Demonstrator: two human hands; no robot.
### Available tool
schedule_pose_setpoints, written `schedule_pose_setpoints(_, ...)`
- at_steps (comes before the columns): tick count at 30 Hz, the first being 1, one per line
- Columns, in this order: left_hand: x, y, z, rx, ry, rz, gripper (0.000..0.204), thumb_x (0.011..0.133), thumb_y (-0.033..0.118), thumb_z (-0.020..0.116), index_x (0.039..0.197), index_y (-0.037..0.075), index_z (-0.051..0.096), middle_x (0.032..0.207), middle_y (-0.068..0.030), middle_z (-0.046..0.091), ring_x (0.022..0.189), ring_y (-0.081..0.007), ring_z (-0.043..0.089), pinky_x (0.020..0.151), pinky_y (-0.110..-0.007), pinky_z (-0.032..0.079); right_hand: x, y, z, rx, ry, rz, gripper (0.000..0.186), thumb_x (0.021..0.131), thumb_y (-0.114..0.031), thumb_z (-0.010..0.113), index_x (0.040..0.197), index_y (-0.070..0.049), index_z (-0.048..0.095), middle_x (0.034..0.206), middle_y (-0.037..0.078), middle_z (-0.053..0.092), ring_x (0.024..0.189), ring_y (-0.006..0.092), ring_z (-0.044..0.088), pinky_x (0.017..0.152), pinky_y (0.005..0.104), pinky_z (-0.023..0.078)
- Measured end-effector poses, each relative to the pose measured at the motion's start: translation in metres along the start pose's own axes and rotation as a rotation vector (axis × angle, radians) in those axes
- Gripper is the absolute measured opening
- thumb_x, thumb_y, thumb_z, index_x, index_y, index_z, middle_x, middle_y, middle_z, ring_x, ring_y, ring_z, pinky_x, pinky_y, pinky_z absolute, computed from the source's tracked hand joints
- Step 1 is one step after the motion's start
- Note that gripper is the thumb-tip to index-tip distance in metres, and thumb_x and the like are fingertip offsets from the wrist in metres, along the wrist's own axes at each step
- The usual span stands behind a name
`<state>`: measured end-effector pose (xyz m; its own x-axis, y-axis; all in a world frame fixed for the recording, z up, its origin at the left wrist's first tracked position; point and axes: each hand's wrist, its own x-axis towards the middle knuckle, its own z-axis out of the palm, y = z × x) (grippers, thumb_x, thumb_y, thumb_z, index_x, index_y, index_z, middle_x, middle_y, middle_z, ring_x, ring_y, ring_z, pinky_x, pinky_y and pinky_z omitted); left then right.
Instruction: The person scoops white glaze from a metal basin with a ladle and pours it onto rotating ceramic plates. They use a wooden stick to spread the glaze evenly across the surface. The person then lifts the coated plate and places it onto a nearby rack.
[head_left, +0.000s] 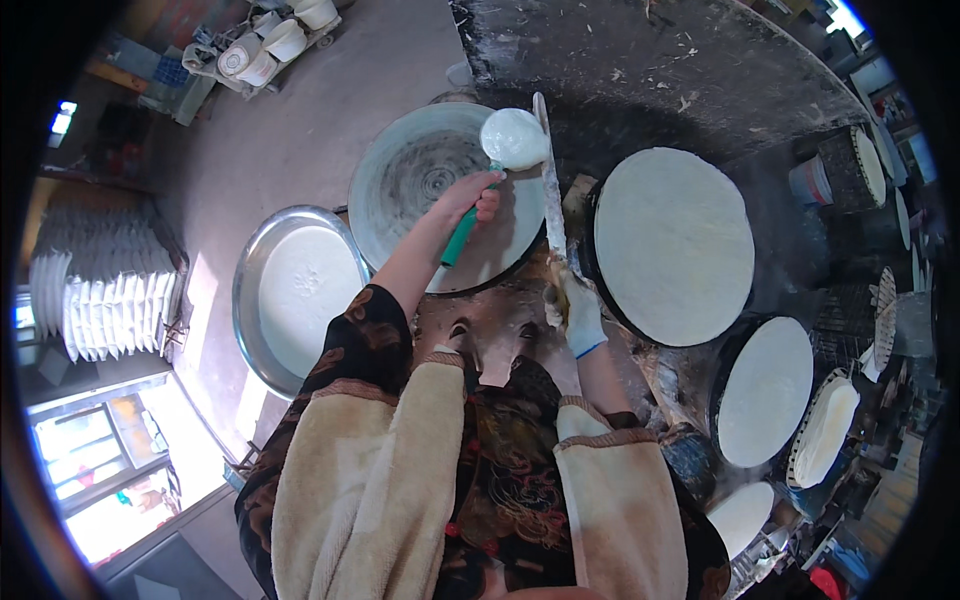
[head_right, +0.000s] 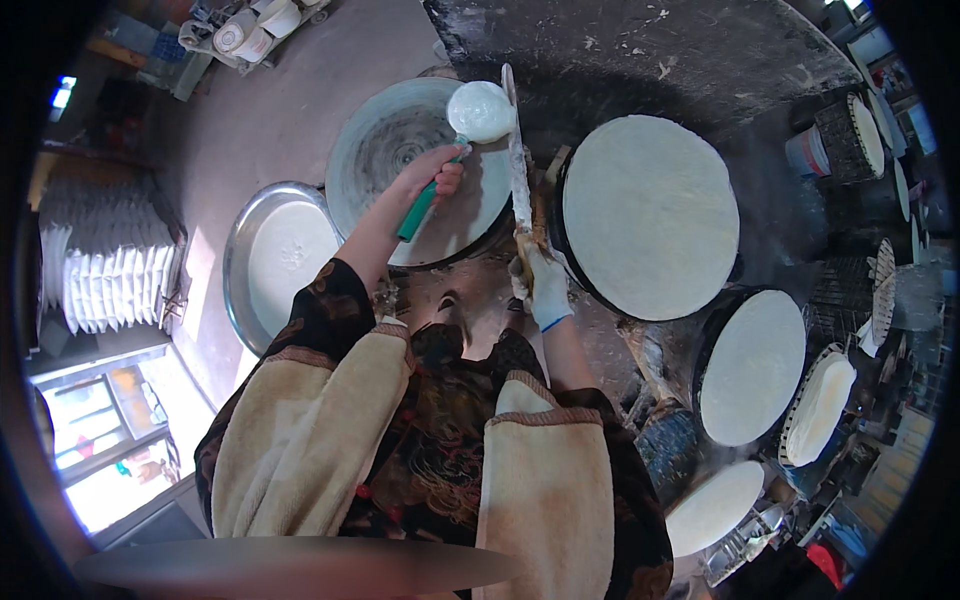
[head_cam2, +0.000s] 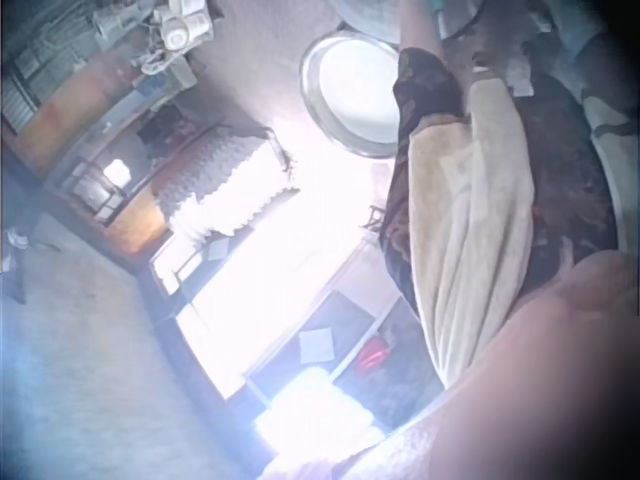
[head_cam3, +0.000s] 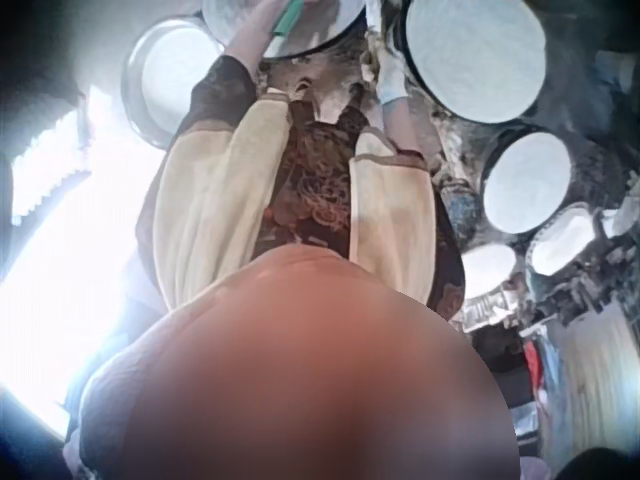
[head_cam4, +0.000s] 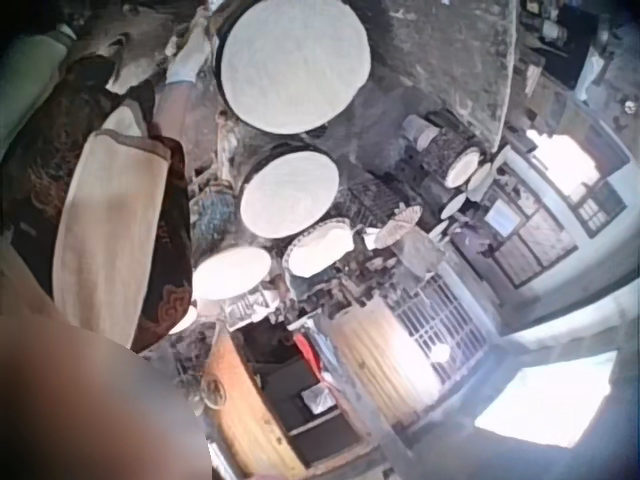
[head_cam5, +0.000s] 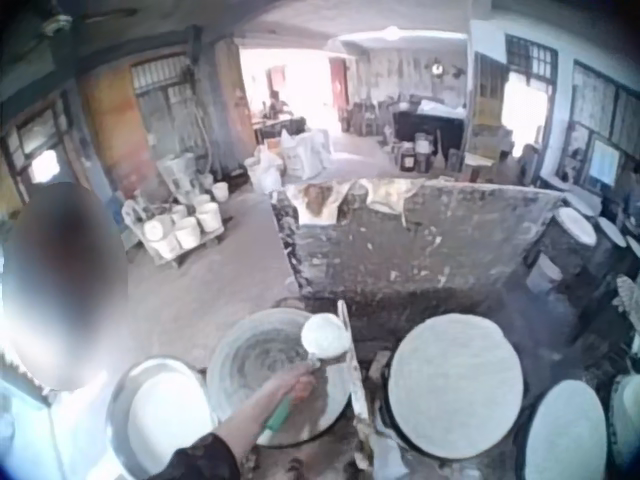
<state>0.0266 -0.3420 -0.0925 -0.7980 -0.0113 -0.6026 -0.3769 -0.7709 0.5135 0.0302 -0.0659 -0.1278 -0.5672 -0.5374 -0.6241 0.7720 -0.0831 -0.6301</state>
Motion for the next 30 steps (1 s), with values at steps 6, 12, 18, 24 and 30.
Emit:
schedule_pose_setpoints(6, 0.016, 0.029, -0.033, 0.630, 0.302, 0.395, 0.024, 0.092, 0.027, 0.056, 0.107, 0.008, 0.055, 0.062, -0.0040, 0.053, 0.046, -0.0144, 0.052, 0.039, -0.032, 0.041, -0.020, 0.013, -0.015, -0.790, 0.341, -0.174, 0.029, 0.089, -0.030, 0.061, 0.095, -0.002, 0.066, 0.080, 0.012, 0.065, 0.064, 0.0195, 0.060, 0.056, 0.0293, 0.046)
schedule_pose_setpoints(12, -0.016, 0.075, -0.085, 1.797, 0.295, 0.931, 0.045, 0.087, 0.021, 0.060, 0.131, 0.020, 0.052, 0.087, -0.0116, 0.064, 0.072, -0.0307, 0.063, 0.062, -0.039, 0.052, -0.016, 0.022, 0.011, -0.903, 0.301, -0.582, 0.036, 0.086, -0.034, 0.064, 0.086, 0.002, 0.068, 0.059, 0.005, 0.059, 0.054, 0.0155, 0.056, 0.055, 0.0323, 0.046)
schedule_pose_setpoints(18, -0.026, 0.088, -0.113, 1.942, 0.301, 1.067, 0.052, 0.081, 0.014, 0.062, 0.131, 0.024, 0.052, 0.087, -0.0093, 0.063, 0.072, -0.0339, 0.062, 0.064, -0.043, 0.052, 0.022, 0.028, 0.110, -0.509, 0.108, -0.184, 0.030, 0.089, -0.027, 0.063, 0.099, 0.001, 0.063, 0.066, 0.007, 0.061, 0.046, 0.0132, 0.054, 0.041, 0.0288, 0.044)
schedule_pose_setpoints(24, -0.043, 0.098, -0.159, 1.909, 0.547, 0.986, 0.056, 0.079, 0.012, 0.064, 0.132, 0.024, 0.052, 0.088, -0.0123, 0.064, 0.075, -0.0341, 0.063, 0.067, -0.045, 0.052, 0.033, 0.034, 0.142, -0.499, 0.021, -0.104, 0.029, 0.086, -0.026, 0.066, 0.101, -0.001, 0.065, 0.068, 0.004, 0.059, 0.049, 0.0105, 0.052, 0.042, 0.0268, 0.043)
schedule_pose_setpoints(30, -0.060, 0.090, -0.172, 1.872, 0.590, 0.967, 0.054, 0.083, 0.015, 0.061, 0.134, 0.029, 0.048, 0.089, -0.0123, 0.065, 0.078, -0.0346, 0.064, 0.069, -0.046, 0.052, 0.009, 0.019, 0.095, -0.537, 0.297, -0.316, 0.031, 0.089, -0.017, 0.060, 0.116, -0.001, 0.064, 0.078, 0.004, 0.067, 0.063, 0.0091, 0.057, 0.057, 0.0277, 0.048)
